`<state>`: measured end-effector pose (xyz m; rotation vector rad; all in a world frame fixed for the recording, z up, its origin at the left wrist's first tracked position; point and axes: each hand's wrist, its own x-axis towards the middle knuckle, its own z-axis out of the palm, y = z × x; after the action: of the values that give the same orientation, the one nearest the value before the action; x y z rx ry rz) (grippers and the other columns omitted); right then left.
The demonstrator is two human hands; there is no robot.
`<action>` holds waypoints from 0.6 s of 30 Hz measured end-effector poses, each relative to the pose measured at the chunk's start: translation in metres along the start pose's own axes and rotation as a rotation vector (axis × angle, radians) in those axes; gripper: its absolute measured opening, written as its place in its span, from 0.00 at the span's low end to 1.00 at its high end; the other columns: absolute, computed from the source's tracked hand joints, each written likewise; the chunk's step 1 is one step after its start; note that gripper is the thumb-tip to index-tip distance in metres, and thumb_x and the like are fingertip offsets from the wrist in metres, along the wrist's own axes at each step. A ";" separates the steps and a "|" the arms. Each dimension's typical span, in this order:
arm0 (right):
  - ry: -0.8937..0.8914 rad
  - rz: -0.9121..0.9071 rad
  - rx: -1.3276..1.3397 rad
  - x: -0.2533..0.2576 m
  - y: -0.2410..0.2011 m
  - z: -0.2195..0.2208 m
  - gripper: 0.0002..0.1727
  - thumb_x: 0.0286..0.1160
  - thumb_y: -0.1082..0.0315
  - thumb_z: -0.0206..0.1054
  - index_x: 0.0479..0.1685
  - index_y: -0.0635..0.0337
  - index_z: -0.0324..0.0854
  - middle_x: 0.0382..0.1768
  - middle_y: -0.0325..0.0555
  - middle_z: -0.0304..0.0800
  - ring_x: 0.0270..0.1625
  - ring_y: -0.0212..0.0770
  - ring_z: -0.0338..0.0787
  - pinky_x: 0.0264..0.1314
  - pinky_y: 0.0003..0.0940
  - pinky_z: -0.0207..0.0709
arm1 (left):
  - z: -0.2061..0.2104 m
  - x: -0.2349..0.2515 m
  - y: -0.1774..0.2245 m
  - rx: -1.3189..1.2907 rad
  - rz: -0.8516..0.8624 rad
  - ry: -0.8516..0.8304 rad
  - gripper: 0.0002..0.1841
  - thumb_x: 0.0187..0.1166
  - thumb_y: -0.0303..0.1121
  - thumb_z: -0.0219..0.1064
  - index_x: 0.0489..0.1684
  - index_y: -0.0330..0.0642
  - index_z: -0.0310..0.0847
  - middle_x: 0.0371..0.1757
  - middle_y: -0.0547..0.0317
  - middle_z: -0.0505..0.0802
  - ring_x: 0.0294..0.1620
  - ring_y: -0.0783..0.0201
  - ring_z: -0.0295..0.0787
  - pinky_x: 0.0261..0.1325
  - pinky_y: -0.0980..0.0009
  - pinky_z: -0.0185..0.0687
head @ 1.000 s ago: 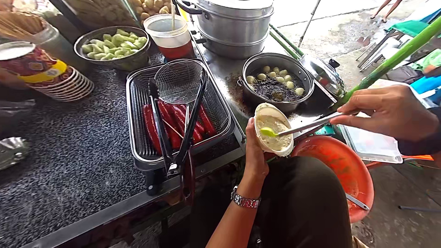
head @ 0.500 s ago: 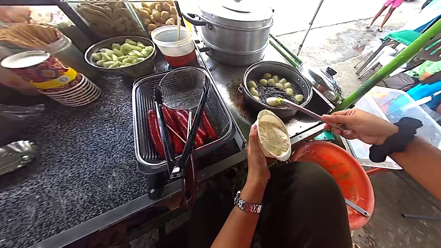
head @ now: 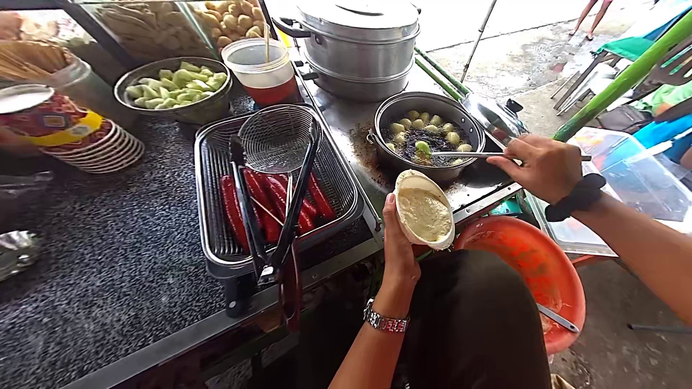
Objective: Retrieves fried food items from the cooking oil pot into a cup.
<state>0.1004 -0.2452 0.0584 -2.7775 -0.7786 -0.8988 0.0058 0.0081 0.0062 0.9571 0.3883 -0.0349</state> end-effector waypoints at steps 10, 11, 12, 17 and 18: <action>-0.291 -0.429 0.089 0.009 -0.018 -0.084 0.27 0.76 0.43 0.61 0.16 0.54 0.79 0.14 0.38 0.74 0.16 0.39 0.78 0.13 0.38 0.63 | 0.005 0.002 0.002 0.015 0.029 -0.029 0.31 0.87 0.66 0.44 0.71 0.56 0.79 0.53 0.51 0.94 0.50 0.54 0.95 0.44 0.56 0.93; -0.306 -0.413 0.096 0.007 -0.023 -0.083 0.26 0.74 0.43 0.62 0.15 0.52 0.79 0.14 0.35 0.74 0.15 0.36 0.78 0.13 0.36 0.64 | 0.005 0.002 0.001 0.017 0.033 -0.031 0.31 0.87 0.66 0.45 0.71 0.56 0.79 0.53 0.51 0.94 0.50 0.54 0.95 0.45 0.56 0.93; -0.329 -0.368 0.129 0.005 -0.027 -0.081 0.25 0.72 0.42 0.62 0.15 0.50 0.80 0.14 0.31 0.74 0.16 0.32 0.78 0.14 0.33 0.65 | 0.005 0.002 0.000 0.025 0.036 -0.027 0.30 0.87 0.65 0.45 0.71 0.56 0.79 0.53 0.51 0.94 0.50 0.55 0.95 0.44 0.56 0.93; -0.626 0.326 0.766 -0.005 -0.038 -0.074 0.20 0.72 0.56 0.78 0.13 0.51 0.82 0.09 0.32 0.77 0.12 0.24 0.71 0.15 0.20 0.60 | 0.000 0.003 -0.005 0.109 0.057 -0.020 0.29 0.90 0.62 0.43 0.75 0.55 0.75 0.55 0.49 0.92 0.52 0.54 0.93 0.46 0.56 0.91; -0.702 0.535 0.921 -0.006 -0.036 -0.070 0.19 0.76 0.63 0.74 0.15 0.55 0.82 0.08 0.34 0.74 0.10 0.24 0.66 0.14 0.18 0.55 | -0.001 0.003 -0.006 0.111 0.053 -0.019 0.30 0.90 0.61 0.43 0.75 0.54 0.75 0.56 0.48 0.92 0.53 0.53 0.93 0.46 0.55 0.91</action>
<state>0.0420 -0.2349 0.1106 -2.1751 -0.3108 0.4678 0.0071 0.0064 -0.0002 1.0756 0.3462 -0.0174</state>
